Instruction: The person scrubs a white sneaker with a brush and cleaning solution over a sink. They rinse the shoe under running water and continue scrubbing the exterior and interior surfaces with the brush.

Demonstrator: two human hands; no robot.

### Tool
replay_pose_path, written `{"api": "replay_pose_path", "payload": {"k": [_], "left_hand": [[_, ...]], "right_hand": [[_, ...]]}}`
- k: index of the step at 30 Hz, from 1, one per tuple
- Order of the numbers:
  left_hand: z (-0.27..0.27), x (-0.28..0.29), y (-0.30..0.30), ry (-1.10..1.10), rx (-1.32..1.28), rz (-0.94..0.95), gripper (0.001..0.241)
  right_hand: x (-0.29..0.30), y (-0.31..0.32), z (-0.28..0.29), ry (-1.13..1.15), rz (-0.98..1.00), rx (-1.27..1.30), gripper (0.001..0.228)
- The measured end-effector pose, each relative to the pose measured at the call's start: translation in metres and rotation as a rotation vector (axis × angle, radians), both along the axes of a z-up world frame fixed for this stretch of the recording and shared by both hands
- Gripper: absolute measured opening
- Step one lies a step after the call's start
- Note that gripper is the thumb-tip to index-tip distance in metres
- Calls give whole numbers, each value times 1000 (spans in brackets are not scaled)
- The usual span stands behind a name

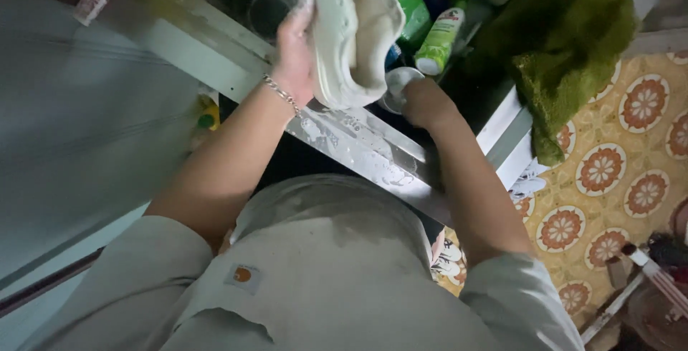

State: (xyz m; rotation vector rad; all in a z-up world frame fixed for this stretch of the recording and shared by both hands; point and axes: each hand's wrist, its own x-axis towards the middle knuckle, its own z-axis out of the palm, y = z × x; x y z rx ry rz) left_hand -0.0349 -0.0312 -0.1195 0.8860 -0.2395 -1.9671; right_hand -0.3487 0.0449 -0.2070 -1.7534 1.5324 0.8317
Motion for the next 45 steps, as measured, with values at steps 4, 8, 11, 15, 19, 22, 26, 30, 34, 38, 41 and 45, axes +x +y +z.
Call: {"api": "replay_pose_path", "payload": {"k": [4, 8, 11, 15, 19, 22, 26, 30, 34, 38, 41, 45], "left_hand": [[38, -5, 0, -150, -78, 1, 86], [50, -8, -2, -194, 6, -69, 90], [41, -10, -3, -153, -25, -60, 94], [46, -13, -3, -297, -127, -126, 115], [58, -18, -10, -276, -42, -211, 135], [48, -21, -11, -334, -210, -311, 128], [51, -33, -23, -882, -290, -366, 65], [60, -36, -24, -782, -344, -435, 82], [38, -43, -27, -801, -328, -514, 89], [25, -56, -28, -851, -457, -584, 72], [56, -55, -28, -911, -408, -659, 73], [57, -60, -29, -855, -253, -670, 74]], "right_hand": [[18, -26, -36, -101, -98, -13, 30], [-3, -14, -31, -151, 1, 16, 63], [-9, 10, 70, -145, -144, -95, 58], [-5, 40, 217, -199, -597, -548, 34], [17, 42, 254, -634, -465, -909, 23], [47, 17, 255, -676, -109, -1040, 31], [17, -29, 206, -259, 221, -1190, 13], [14, -26, 207, -303, 249, -1335, 18], [31, 8, 207, -466, 118, -1040, 8], [-17, 1, 190, -272, 140, -1256, 11], [32, 26, 200, -403, -19, -1127, 9], [-13, 25, 174, -353, -1, -1190, 16]]}}
